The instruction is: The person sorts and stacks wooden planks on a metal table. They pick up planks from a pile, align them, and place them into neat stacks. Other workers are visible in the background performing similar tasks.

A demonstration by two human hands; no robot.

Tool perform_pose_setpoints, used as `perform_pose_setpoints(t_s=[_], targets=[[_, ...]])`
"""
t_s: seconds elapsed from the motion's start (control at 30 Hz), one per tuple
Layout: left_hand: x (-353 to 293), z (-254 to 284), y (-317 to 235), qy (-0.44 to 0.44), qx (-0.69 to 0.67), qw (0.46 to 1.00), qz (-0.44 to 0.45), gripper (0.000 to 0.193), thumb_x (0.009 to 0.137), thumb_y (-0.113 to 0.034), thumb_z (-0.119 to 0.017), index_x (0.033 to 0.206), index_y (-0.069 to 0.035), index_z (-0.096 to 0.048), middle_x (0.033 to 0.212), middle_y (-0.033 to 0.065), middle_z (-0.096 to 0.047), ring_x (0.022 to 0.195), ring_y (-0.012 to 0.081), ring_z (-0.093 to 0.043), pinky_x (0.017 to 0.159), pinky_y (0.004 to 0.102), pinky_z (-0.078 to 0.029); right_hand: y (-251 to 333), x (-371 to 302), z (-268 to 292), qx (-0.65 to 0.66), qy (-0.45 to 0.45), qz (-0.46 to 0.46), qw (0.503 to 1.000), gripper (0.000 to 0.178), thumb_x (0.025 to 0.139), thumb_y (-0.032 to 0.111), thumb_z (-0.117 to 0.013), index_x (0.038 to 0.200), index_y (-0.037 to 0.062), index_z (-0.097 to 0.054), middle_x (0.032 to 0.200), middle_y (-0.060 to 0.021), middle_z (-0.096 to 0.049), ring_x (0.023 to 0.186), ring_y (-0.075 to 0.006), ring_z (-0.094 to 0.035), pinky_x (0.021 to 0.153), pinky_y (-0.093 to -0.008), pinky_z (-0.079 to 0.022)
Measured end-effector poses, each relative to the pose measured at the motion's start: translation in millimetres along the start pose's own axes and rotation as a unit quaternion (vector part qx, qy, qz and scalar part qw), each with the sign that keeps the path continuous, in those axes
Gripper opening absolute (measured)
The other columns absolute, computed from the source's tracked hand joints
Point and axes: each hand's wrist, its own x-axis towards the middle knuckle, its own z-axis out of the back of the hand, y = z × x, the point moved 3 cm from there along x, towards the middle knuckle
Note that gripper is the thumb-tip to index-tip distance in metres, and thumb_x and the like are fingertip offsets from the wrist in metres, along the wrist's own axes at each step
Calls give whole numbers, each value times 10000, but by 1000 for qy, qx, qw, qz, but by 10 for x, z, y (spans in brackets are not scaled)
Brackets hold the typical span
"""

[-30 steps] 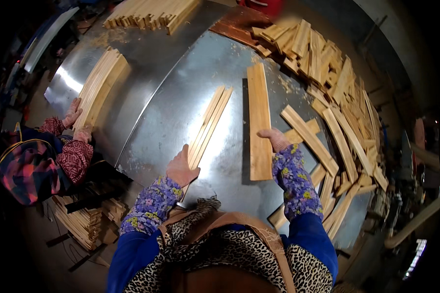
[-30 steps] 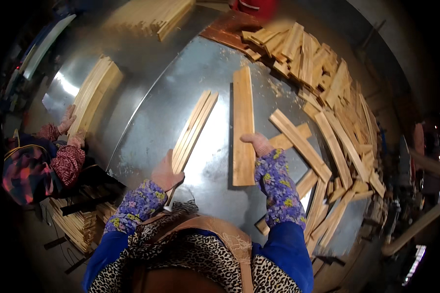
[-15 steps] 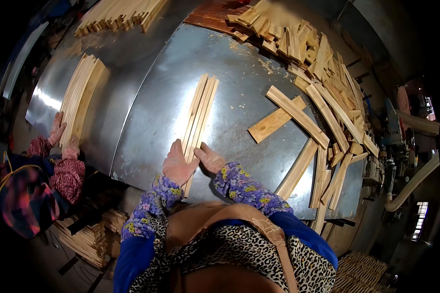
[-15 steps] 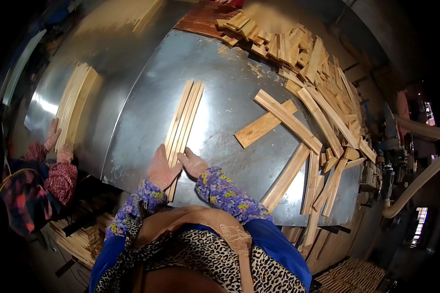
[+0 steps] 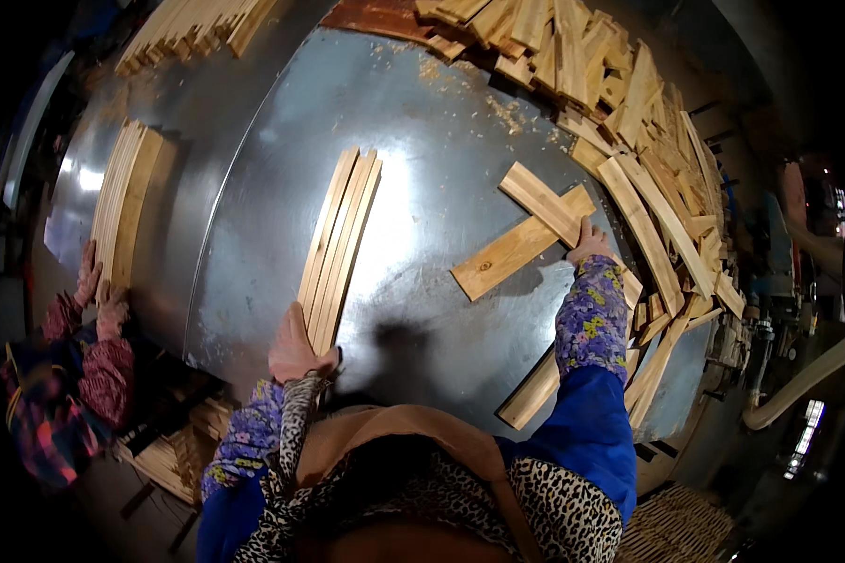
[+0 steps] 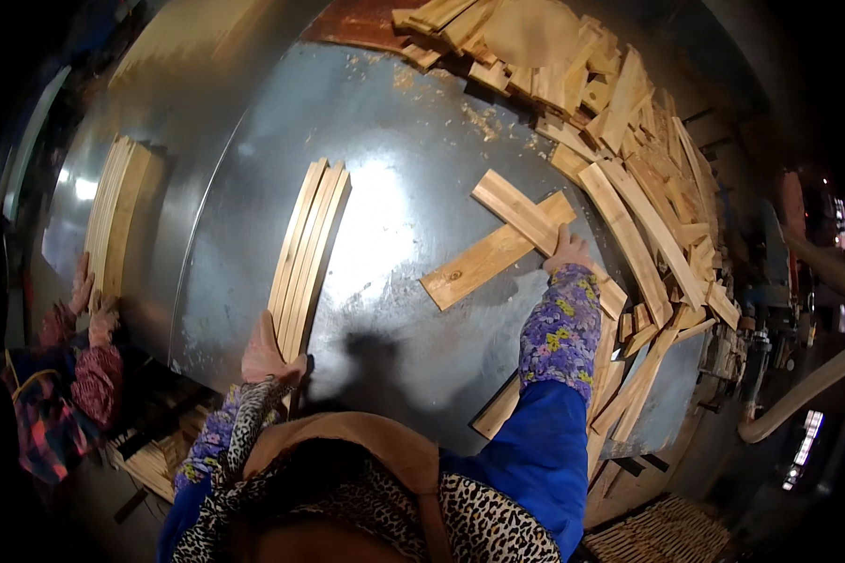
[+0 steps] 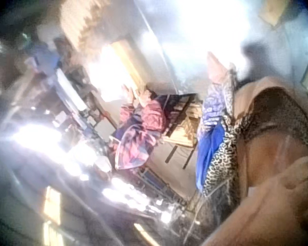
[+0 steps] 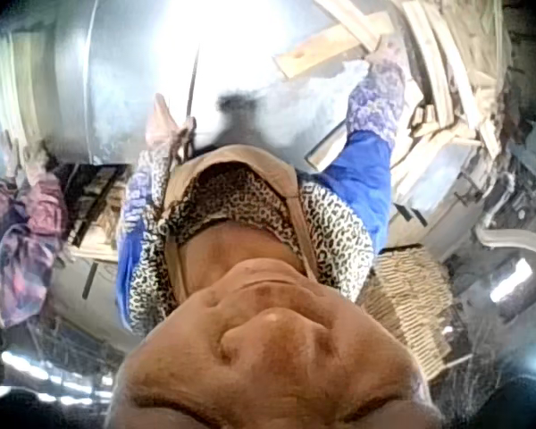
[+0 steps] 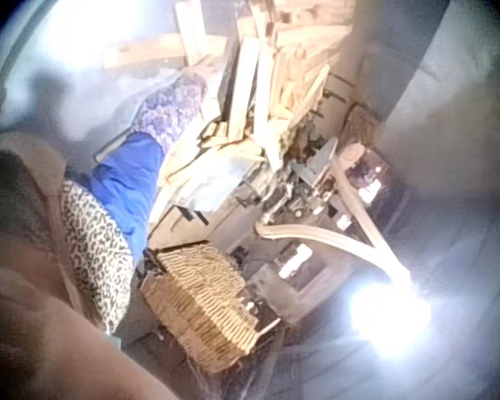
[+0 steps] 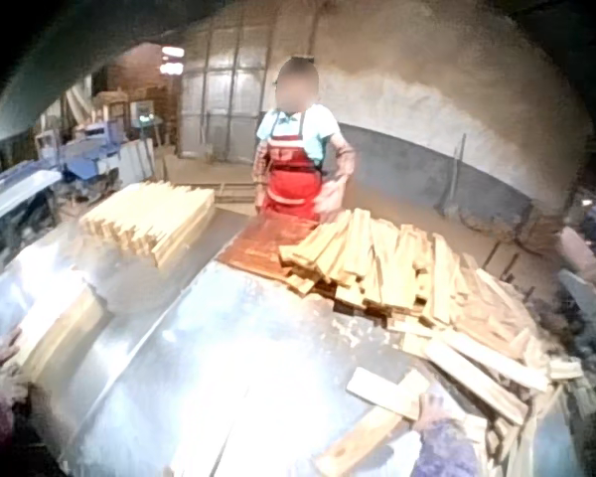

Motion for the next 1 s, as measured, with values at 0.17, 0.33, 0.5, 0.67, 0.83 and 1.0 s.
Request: perform_pose_setpoints(t_s=[0.17,0.33,0.5,0.67,0.83,1.0], targets=[[58,390,-275,102,-53,992,59,1219,771,-417,-880,1735,29,-280,1556,320,-564,1371,489,-631,1149,516,-546,526,-375,558,52,84,81,992,1072,865,465,-846,1775,209,-341,1525,-284,-621,1408,-469,-627,1178,-517,-536],[469,219,437,156,-588,792,-43,1041,845,-326,-828,1712,22,-367,1490,267,-673,1326,417,-701,1140,493,-575,1552,-1056,587,476,218,215,824,983,985,555,-760,1698,-42,-442,1587,-259,-636,1420,-327,-651,1209,-412,-498],[288,153,496,309,-849,421,86,691,977,-336,-737,1532,56,-609,1333,258,-775,1156,357,-786,1042,484,-655,2944,-2392,668,742,348,-5,573,659,993,537,-810,1329,-7,-655,962,-142,-756,825,-255,-773,746,-419,-686],[125,-319,597,202,-748,613,157,508,1112,-386,-579,1368,32,-713,1242,189,-814,1073,274,-793,975,432,-652,3955,-3092,204,656,338,133,662,897,1076,673,-606,1634,-22,-512,1534,-274,-664,1405,-391,-651,1238,-476,-488],[101,-464,922,164,-529,832,13,579,1012,-345,-785,1441,29,-677,1295,190,-785,1158,280,-763,1086,410,-601,4094,-3056,-57,329,309,269,851,1113,1079,788,-437,1739,-97,-296,1705,-341,-483,1602,-429,-480,1344,-442,-364],[73,-48,956,287,-639,710,70,790,962,-462,-806,1555,18,-602,1413,190,-747,1232,307,-739,1125,455,-582,3894,-3092,-378,574,296,187,740,956,1091,608,-638,1707,-83,-399,1577,-281,-638,1415,-351,-649,1222,-447,-493]])
